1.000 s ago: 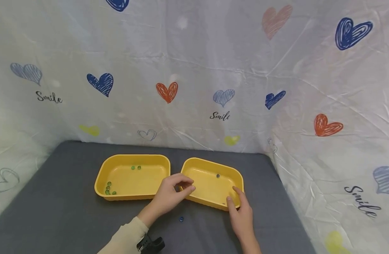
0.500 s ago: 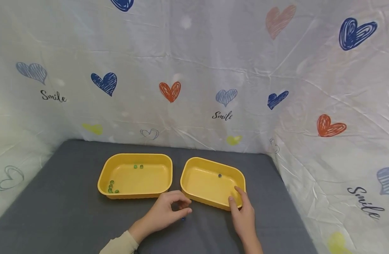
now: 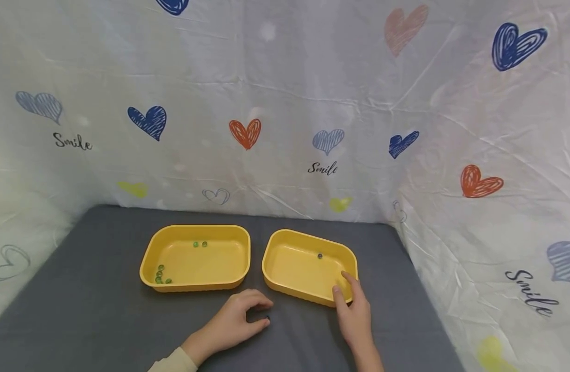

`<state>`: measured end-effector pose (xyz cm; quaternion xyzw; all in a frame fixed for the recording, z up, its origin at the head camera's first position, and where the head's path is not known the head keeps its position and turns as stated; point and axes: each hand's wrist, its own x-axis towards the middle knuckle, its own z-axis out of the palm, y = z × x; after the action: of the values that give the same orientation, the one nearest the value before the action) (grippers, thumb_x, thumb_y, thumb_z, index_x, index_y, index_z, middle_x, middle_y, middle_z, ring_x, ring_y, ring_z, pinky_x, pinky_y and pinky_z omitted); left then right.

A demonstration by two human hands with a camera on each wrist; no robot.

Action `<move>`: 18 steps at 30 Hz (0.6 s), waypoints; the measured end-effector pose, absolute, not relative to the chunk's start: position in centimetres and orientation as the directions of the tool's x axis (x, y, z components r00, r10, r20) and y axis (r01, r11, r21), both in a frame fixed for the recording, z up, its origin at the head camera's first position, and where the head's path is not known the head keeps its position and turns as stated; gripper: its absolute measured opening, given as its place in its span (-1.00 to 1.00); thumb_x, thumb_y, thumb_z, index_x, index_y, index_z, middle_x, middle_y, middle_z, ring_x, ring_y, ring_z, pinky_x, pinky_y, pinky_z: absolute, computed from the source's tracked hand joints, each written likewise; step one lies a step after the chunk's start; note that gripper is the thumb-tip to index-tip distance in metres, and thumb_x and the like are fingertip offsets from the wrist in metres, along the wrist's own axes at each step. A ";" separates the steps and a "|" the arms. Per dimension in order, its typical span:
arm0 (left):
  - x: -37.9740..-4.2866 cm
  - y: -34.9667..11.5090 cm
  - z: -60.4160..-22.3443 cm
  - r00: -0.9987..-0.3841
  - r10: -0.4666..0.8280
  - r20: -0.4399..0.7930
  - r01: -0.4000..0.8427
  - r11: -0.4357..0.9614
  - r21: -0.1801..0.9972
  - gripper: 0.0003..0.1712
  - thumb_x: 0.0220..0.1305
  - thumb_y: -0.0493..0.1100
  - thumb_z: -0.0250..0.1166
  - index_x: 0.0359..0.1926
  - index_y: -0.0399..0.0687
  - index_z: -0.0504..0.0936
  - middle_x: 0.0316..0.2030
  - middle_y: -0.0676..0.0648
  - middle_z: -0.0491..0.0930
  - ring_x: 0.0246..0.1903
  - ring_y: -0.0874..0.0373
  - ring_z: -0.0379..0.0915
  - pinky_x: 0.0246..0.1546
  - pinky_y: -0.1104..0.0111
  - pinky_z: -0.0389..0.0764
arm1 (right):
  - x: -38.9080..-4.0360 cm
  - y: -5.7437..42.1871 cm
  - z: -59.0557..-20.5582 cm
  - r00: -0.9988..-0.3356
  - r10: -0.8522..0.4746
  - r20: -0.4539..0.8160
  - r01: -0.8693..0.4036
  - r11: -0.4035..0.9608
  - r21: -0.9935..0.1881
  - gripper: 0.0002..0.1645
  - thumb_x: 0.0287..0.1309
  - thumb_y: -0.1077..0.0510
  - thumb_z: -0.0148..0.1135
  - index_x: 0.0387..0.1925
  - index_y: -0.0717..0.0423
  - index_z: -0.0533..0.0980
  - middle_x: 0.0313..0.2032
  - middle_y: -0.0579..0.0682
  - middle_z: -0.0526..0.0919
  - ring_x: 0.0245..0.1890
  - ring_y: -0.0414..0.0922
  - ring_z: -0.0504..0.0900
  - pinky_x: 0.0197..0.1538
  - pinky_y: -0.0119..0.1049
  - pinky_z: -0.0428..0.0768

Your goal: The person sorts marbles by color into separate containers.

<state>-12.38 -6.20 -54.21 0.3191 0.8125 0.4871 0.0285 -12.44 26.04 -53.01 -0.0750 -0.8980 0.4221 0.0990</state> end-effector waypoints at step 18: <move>-13.2 -6.6 -55.0 -0.717 0.641 0.273 0.585 0.342 0.735 -0.75 0.46 -0.24 0.47 0.08 0.13 0.83 0.02 0.26 0.71 0.05 0.33 0.56 0.12 0.37 0.68 | -12.3 26.1 -52.9 -0.969 0.215 0.123 0.048 0.651 -0.757 -0.40 0.70 -0.10 0.15 0.56 0.06 0.43 0.49 0.28 0.48 0.20 0.13 0.57 0.00 -0.10 0.58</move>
<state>-13.16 -6.58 -55.04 0.3746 0.8185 0.4345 0.0323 -12.32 26.06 -52.89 -0.0728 -0.9030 0.4112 0.1010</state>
